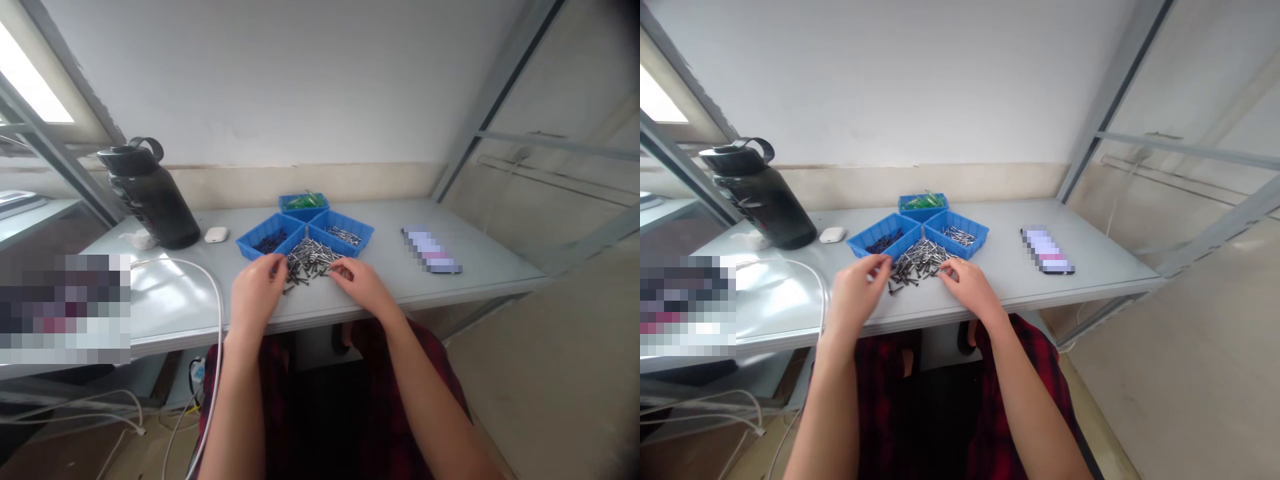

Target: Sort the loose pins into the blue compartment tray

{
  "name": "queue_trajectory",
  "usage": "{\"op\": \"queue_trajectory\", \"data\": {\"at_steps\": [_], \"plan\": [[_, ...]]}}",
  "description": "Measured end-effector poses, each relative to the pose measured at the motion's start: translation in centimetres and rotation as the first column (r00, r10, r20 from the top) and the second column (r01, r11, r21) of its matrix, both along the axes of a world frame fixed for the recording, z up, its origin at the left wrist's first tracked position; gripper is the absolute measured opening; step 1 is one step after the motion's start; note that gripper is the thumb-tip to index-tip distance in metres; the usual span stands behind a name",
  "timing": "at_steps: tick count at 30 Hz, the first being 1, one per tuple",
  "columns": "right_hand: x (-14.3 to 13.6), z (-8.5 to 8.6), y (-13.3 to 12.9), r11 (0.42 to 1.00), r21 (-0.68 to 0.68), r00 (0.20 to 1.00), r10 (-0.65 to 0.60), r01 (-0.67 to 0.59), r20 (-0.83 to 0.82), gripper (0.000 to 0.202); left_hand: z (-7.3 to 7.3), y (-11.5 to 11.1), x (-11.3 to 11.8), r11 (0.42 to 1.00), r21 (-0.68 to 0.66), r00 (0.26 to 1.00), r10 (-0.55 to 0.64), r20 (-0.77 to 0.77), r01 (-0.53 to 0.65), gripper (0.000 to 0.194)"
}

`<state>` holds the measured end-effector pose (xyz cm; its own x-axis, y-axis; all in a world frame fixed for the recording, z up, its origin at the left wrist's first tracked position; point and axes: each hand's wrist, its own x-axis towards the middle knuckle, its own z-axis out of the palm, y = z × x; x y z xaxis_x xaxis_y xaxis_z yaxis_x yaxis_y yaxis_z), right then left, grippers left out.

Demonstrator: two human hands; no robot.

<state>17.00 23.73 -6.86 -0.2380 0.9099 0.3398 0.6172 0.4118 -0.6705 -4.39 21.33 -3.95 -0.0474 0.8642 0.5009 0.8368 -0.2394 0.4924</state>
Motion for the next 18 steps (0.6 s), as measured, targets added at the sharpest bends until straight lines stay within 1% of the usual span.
{"op": "queue_trajectory", "data": {"at_steps": [2,3,5,7,11,14,18], "plan": [[0.0,0.0,0.0,1.000,-0.013,1.000,-0.002,0.002,0.001,0.015,0.6,-0.4,-1.7,0.991,0.031,0.991,0.128,0.025,-0.129,0.026],[0.0,0.0,-0.1,1.000,-0.019,1.000,-0.004,0.005,0.003,0.016,0.7,-0.5,-2.4,0.987,0.021,0.987,0.157,0.019,-0.157,0.026],[0.0,0.1,-0.1,1.000,-0.029,1.000,-0.007,0.007,0.003,0.016,0.6,-0.5,-3.2,0.985,-0.042,0.986,0.166,-0.024,-0.167,0.026],[0.0,0.1,-0.2,0.999,-0.036,1.000,-0.002,0.002,0.002,0.016,0.1,-0.3,-3.0,0.981,-0.123,0.986,0.142,-0.084,-0.152,0.026],[-0.1,0.2,-0.2,0.999,-0.036,1.000,-0.002,0.002,0.011,0.015,-1.0,0.3,-1.3,0.959,-0.225,0.975,0.131,-0.180,-0.170,0.029],[-0.1,0.2,-0.2,0.999,-0.041,1.000,-0.004,0.005,0.013,0.014,-1.3,0.5,-0.6,0.947,-0.254,0.964,0.140,-0.227,-0.198,0.030],[-0.1,0.3,-0.3,0.999,-0.049,1.000,-0.004,0.004,0.010,0.015,-1.1,0.4,-0.9,0.931,-0.273,0.951,0.174,-0.255,-0.243,0.030]]}}
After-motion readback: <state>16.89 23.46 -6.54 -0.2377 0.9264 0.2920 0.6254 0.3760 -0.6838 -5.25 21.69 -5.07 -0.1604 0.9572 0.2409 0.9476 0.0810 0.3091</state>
